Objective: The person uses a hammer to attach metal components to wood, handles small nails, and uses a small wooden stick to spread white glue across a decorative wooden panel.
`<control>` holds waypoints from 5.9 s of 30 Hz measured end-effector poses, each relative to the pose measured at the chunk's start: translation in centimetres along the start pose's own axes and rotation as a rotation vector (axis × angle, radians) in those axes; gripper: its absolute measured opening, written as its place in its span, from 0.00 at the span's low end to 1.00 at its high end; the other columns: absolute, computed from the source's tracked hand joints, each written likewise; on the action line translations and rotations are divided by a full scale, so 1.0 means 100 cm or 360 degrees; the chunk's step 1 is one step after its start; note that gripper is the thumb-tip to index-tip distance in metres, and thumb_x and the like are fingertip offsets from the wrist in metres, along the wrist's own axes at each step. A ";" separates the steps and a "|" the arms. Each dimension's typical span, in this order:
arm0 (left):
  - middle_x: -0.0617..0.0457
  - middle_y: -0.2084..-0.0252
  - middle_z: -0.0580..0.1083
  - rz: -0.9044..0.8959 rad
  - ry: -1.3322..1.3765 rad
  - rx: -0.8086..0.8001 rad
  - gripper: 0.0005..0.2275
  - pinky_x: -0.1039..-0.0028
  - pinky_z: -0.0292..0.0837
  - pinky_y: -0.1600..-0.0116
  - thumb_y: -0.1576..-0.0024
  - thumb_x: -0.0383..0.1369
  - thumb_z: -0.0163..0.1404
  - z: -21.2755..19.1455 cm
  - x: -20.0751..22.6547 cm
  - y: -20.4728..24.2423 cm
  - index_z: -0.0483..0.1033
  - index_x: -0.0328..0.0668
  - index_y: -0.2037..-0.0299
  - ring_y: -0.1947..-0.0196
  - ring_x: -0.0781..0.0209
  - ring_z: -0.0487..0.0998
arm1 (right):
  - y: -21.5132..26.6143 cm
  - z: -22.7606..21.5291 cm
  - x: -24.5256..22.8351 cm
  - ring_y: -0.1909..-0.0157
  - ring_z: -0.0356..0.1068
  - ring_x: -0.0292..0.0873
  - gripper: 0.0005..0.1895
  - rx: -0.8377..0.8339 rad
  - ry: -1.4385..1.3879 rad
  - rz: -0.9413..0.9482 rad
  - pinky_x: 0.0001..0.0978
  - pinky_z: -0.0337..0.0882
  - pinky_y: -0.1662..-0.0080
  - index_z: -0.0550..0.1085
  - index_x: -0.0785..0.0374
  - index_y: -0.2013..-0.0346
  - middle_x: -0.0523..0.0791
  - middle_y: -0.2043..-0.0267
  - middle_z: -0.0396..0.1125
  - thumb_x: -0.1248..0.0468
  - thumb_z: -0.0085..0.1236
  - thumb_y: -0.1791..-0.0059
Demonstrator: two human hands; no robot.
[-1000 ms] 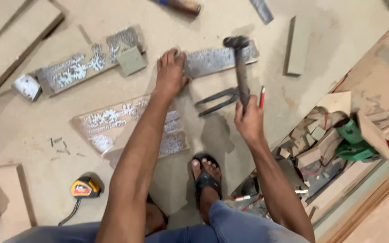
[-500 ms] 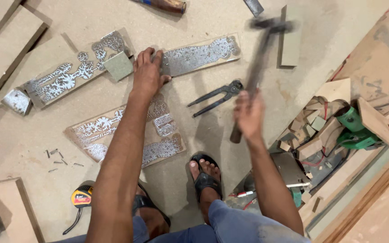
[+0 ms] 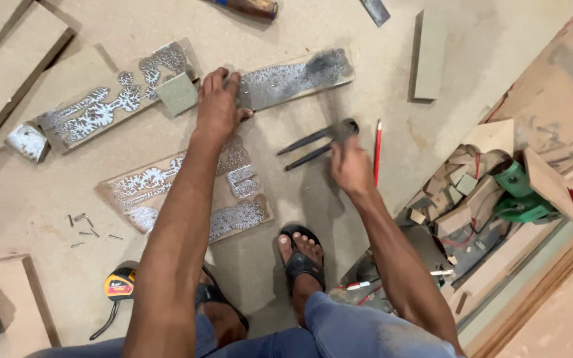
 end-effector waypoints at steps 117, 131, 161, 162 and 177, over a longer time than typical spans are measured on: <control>0.46 0.36 0.65 -0.0145 0.0114 0.0309 0.33 0.55 0.56 0.33 0.54 0.39 0.68 -0.023 -0.031 0.018 0.70 0.33 0.40 0.34 0.49 0.62 | 0.027 0.002 -0.100 0.77 0.73 0.62 0.11 0.0190 -0.0441 -0.0206 0.49 0.69 0.72 0.66 0.74 0.56 0.58 0.77 0.68 0.66 0.52 0.45; 0.44 0.37 0.66 -0.0210 0.0138 0.0302 0.31 0.54 0.58 0.35 0.56 0.37 0.68 -0.024 -0.022 0.024 0.72 0.33 0.42 0.36 0.46 0.63 | 0.037 0.010 -0.127 0.73 0.77 0.58 0.13 0.0254 -0.0561 -0.0563 0.48 0.74 0.71 0.64 0.73 0.53 0.58 0.72 0.72 0.64 0.52 0.43; 0.44 0.37 0.64 -0.0210 0.0175 0.0045 0.37 0.55 0.58 0.35 0.57 0.37 0.70 -0.014 0.000 0.015 0.67 0.38 0.37 0.39 0.49 0.64 | 0.018 0.021 -0.059 0.82 0.62 0.32 0.11 -0.0477 -0.0794 0.0280 0.28 0.64 0.79 0.67 0.65 0.58 0.41 0.80 0.62 0.59 0.51 0.43; 0.44 0.37 0.64 -0.0188 0.0197 0.0081 0.36 0.55 0.58 0.35 0.56 0.36 0.70 -0.012 -0.001 0.013 0.67 0.39 0.36 0.38 0.48 0.63 | 0.017 0.021 -0.060 0.81 0.62 0.30 0.11 -0.0482 -0.0855 0.0295 0.27 0.64 0.79 0.67 0.65 0.58 0.39 0.79 0.62 0.58 0.51 0.43; 0.48 0.37 0.64 -0.0214 0.0319 0.0271 0.33 0.55 0.59 0.36 0.57 0.34 0.70 -0.005 -0.006 0.007 0.71 0.38 0.40 0.37 0.46 0.62 | 0.014 0.037 -0.069 0.77 0.73 0.56 0.13 -0.0196 -0.0440 0.0056 0.45 0.68 0.71 0.67 0.71 0.59 0.56 0.78 0.68 0.60 0.51 0.44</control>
Point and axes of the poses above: each hand's wrist, its own y-axis away from the middle knuckle, its own z-axis out of the palm, x = y × z, the point moved 4 cm from there along -y, towards the middle knuckle
